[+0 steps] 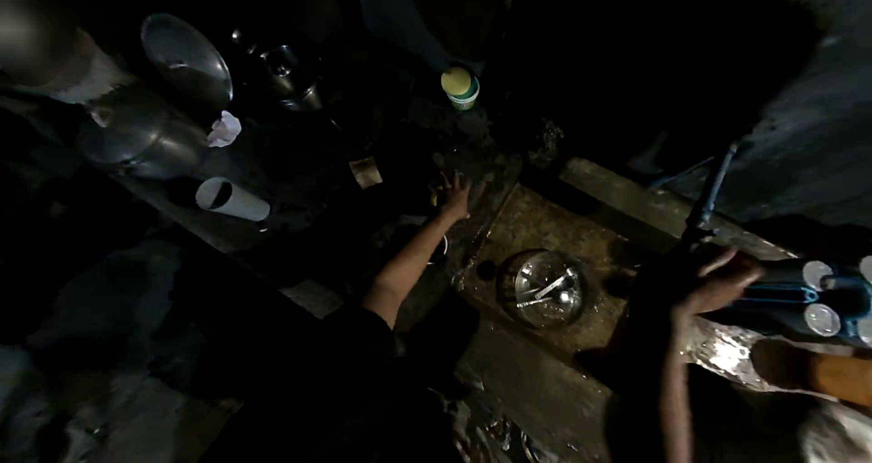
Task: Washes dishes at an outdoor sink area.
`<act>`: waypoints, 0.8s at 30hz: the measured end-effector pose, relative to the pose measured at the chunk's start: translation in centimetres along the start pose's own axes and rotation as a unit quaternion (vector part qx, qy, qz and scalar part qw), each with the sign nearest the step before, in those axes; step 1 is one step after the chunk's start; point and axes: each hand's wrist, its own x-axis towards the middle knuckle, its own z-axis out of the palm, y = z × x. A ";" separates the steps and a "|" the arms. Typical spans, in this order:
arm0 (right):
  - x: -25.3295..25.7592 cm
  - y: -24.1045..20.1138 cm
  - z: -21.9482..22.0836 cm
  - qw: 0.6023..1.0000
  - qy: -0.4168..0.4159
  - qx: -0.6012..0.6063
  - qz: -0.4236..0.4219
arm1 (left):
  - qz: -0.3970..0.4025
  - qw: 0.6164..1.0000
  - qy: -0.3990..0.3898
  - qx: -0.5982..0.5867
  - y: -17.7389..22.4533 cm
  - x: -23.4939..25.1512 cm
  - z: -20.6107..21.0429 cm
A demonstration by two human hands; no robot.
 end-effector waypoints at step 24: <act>-21.0 -18.5 16.6 0.770 -0.385 0.116 -0.494 | -0.011 0.994 0.000 -0.107 -6.3 -5.1 -0.5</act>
